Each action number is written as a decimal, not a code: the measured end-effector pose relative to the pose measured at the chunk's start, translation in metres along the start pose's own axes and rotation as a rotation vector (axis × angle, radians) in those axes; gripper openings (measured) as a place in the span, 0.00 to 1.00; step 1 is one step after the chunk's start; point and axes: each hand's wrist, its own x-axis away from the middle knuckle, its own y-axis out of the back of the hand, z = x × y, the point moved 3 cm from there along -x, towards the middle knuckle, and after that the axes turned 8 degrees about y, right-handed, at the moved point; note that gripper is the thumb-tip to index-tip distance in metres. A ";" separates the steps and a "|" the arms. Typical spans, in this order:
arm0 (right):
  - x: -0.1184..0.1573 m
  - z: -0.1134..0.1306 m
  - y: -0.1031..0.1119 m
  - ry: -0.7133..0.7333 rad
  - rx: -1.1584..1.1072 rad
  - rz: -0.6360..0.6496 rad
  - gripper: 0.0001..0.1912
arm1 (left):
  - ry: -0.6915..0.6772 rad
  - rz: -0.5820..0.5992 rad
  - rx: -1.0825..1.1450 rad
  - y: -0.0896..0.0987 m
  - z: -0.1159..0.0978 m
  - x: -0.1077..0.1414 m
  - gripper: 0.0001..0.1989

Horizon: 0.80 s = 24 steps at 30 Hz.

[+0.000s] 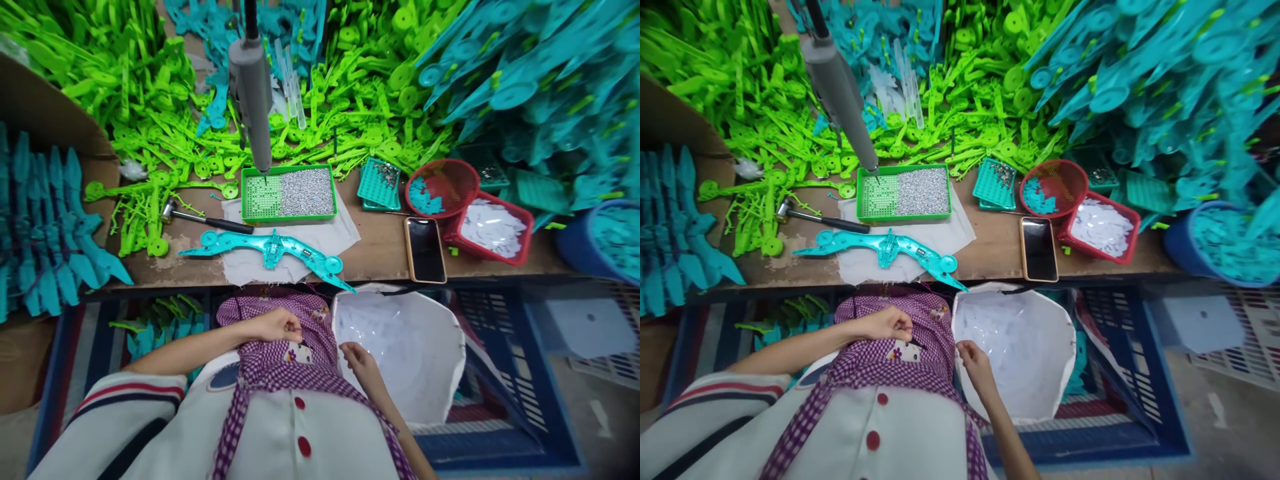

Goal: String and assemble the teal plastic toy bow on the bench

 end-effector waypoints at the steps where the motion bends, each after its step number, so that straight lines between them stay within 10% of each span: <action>1: -0.001 -0.001 0.000 0.011 0.004 -0.007 0.30 | -0.006 0.041 -0.042 -0.005 -0.002 -0.006 0.15; 7: -0.007 -0.001 -0.007 0.123 0.084 -0.001 0.34 | 0.003 0.221 -0.210 -0.028 0.002 -0.043 0.11; 13: -0.014 0.048 0.016 0.328 0.176 -0.208 0.27 | -0.166 0.189 -0.375 0.005 -0.009 -0.029 0.10; 16: -0.010 0.108 0.008 0.563 0.133 -0.306 0.20 | -0.284 -0.107 -0.513 0.032 -0.026 0.005 0.11; 21: -0.009 0.203 -0.062 1.125 0.140 0.003 0.23 | -0.450 -0.519 -0.396 0.041 -0.039 0.060 0.18; 24: -0.013 0.228 -0.087 1.178 0.076 0.001 0.26 | -0.524 -0.829 -0.310 0.042 -0.029 0.075 0.24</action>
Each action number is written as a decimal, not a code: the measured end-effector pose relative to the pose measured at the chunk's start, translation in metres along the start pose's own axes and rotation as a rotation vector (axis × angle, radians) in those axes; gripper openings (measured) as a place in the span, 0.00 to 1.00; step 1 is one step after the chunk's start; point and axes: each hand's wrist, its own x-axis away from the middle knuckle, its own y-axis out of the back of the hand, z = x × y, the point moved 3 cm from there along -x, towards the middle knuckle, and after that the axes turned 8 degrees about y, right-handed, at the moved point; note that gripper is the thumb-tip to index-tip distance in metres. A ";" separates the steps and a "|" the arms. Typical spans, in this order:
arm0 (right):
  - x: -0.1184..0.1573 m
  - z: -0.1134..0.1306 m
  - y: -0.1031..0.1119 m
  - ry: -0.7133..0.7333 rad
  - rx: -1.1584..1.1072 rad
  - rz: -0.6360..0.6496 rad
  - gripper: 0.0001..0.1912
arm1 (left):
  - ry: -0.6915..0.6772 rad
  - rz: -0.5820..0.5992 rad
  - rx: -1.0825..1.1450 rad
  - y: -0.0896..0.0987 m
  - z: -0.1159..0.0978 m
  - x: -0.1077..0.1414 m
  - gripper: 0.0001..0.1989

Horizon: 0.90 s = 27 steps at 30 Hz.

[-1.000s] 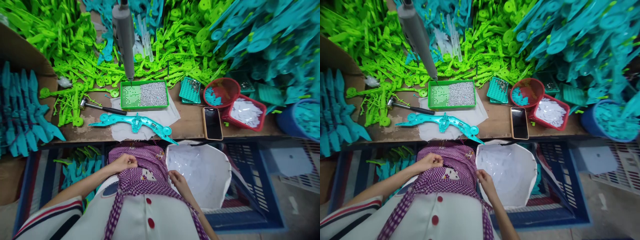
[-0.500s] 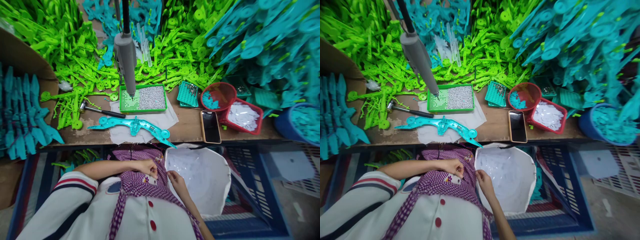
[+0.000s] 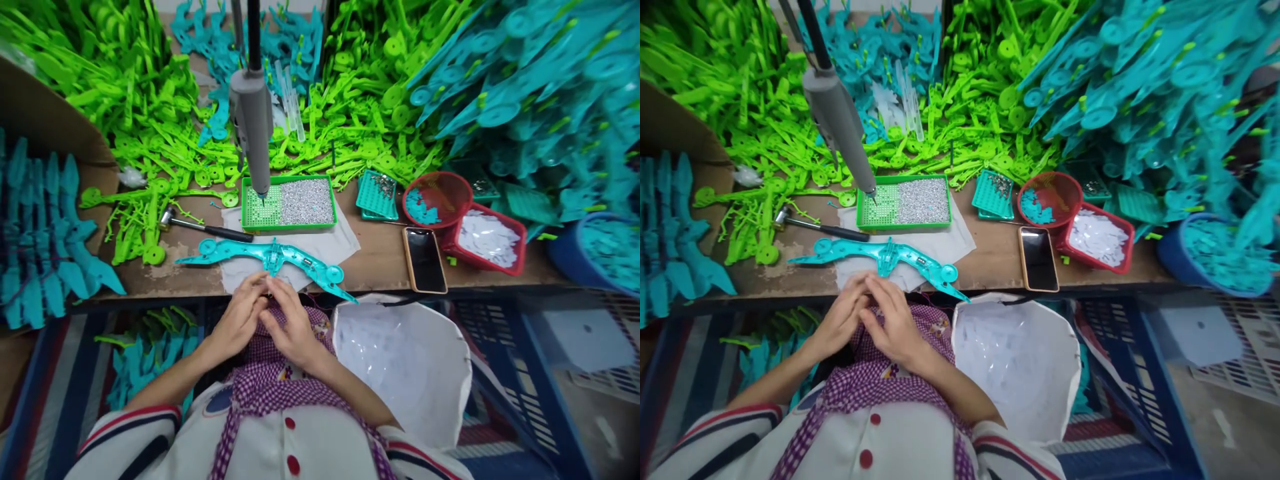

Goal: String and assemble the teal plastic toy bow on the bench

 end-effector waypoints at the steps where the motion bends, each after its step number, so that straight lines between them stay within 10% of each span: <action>1: -0.006 0.001 -0.004 -0.031 -0.011 -0.024 0.27 | 0.004 -0.111 0.003 0.003 0.003 0.002 0.25; 8: -0.037 0.000 -0.023 -0.212 -0.359 0.094 0.26 | -0.019 -0.296 0.195 0.015 -0.002 -0.011 0.30; 13: -0.040 -0.014 -0.022 -0.359 -0.446 0.120 0.22 | 0.046 -0.058 0.365 0.020 -0.006 -0.025 0.30; 21: -0.018 0.001 0.027 -0.157 -0.009 0.180 0.12 | 0.286 0.412 0.910 0.003 0.010 -0.013 0.27; 27: -0.039 -0.052 0.035 -0.171 0.290 -0.207 0.15 | 0.543 -0.005 0.986 -0.006 0.058 -0.025 0.20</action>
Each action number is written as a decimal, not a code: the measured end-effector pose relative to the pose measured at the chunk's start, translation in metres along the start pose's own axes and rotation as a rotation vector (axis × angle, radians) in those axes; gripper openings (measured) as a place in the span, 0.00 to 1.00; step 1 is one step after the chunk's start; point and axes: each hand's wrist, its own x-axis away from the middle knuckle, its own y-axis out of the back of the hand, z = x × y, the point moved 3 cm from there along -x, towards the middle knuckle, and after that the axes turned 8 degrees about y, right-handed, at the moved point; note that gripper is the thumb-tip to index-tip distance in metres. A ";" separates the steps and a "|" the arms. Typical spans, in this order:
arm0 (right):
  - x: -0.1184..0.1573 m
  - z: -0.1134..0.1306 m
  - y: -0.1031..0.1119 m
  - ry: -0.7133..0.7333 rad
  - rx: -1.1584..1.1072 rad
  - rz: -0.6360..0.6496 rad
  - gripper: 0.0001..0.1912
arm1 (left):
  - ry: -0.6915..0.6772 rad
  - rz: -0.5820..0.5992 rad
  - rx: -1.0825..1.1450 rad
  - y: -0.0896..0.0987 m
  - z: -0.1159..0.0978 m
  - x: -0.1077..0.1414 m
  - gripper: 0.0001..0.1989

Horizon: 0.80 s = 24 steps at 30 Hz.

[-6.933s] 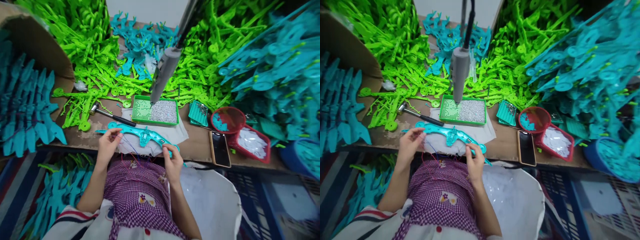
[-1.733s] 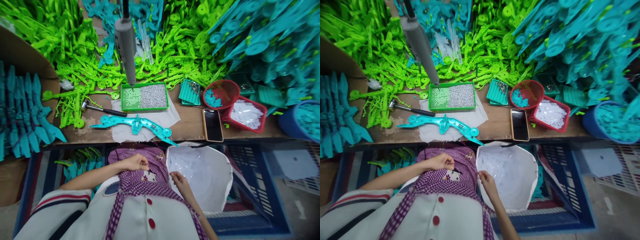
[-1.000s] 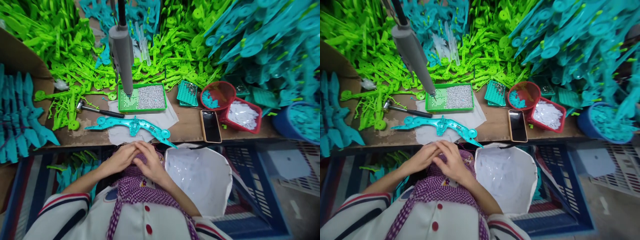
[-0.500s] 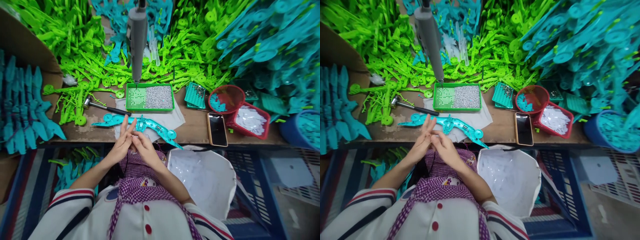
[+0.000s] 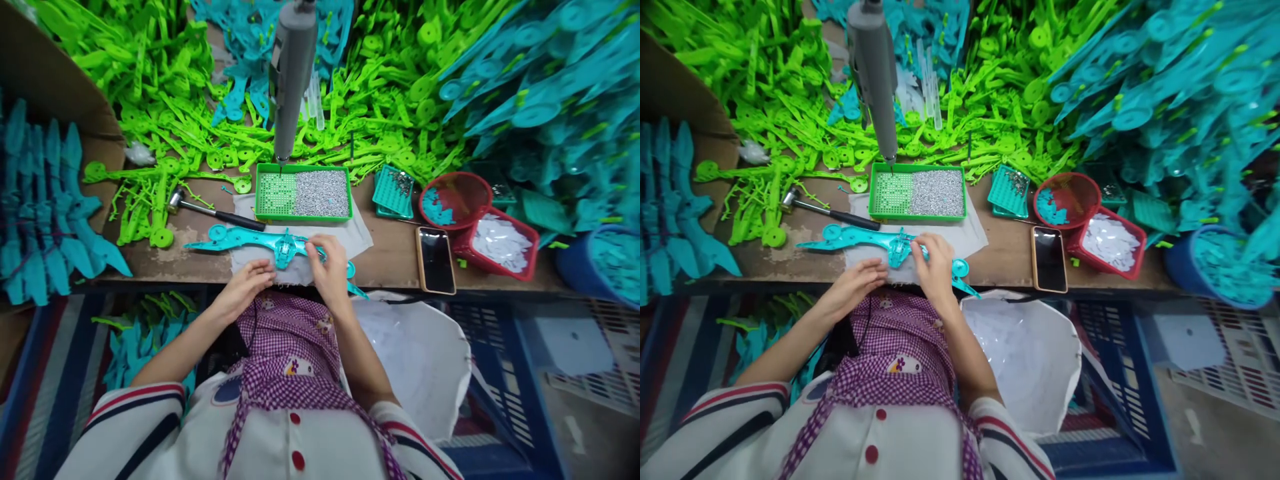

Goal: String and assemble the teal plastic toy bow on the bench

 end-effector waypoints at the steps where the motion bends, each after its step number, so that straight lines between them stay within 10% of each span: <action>1: -0.003 -0.011 -0.010 0.003 0.060 0.029 0.16 | 0.015 -0.058 0.060 0.001 0.001 -0.006 0.18; 7: 0.007 -0.052 -0.026 0.126 0.154 0.134 0.15 | 0.000 -0.124 0.228 -0.014 -0.007 -0.021 0.20; 16: 0.007 -0.046 0.002 0.325 0.197 0.180 0.13 | -0.085 0.010 0.108 -0.034 -0.007 -0.035 0.17; 21: 0.017 -0.024 0.025 0.062 0.219 0.017 0.15 | -0.087 0.058 0.201 -0.034 -0.006 -0.046 0.20; 24: 0.017 -0.013 0.017 -0.093 0.321 0.201 0.14 | -0.047 0.115 0.198 -0.032 -0.007 -0.047 0.22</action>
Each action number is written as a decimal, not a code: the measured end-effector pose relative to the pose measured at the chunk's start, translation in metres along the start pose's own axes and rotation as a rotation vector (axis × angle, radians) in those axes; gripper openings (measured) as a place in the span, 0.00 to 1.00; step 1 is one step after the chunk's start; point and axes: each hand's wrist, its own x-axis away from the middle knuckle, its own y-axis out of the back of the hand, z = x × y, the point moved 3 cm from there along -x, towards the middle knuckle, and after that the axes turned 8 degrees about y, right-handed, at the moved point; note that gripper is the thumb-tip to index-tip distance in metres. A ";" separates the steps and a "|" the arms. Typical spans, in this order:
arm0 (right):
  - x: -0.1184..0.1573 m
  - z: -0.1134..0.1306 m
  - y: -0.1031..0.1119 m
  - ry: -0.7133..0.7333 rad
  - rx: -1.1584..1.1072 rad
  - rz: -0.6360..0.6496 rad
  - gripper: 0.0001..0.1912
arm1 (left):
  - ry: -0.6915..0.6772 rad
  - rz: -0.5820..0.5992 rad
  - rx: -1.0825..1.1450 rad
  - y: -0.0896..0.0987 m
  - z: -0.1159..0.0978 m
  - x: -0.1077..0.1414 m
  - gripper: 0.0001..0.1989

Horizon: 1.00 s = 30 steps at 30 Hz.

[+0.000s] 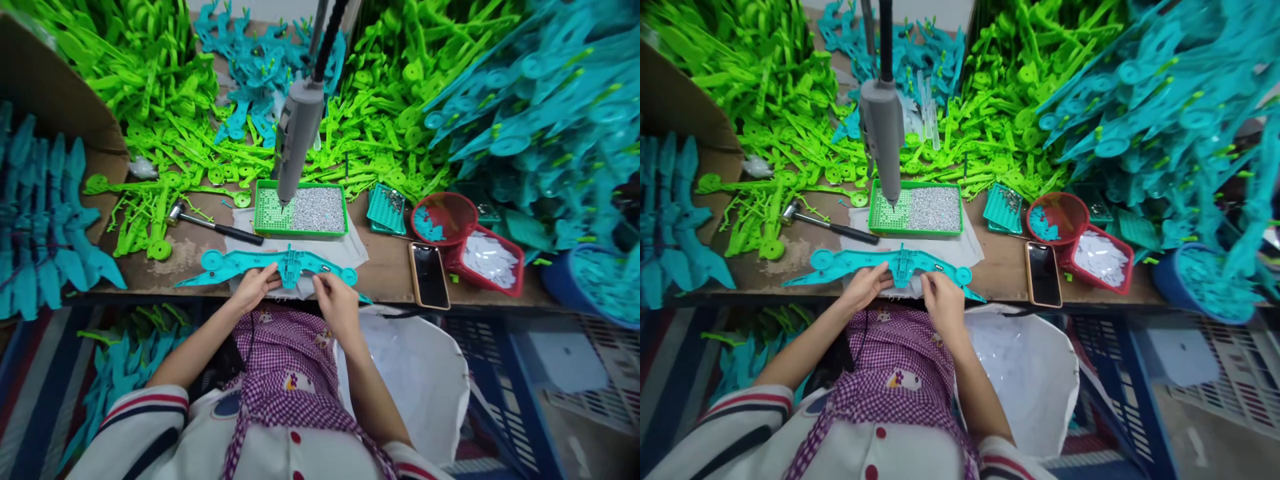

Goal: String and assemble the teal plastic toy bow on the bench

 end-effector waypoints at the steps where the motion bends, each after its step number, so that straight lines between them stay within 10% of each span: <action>1: -0.004 0.005 -0.005 -0.037 0.064 0.093 0.14 | 0.004 0.015 -0.006 0.000 -0.001 0.000 0.23; 10: -0.034 0.033 -0.014 -0.174 0.388 0.475 0.14 | 0.045 0.092 -0.023 0.002 -0.003 0.000 0.25; 21: -0.012 0.006 -0.025 -0.085 -0.007 0.230 0.12 | -0.005 0.097 -0.017 -0.004 -0.005 -0.003 0.17; 30: -0.041 0.031 -0.012 -0.166 0.251 0.498 0.11 | -0.042 0.031 0.093 -0.006 -0.006 -0.003 0.24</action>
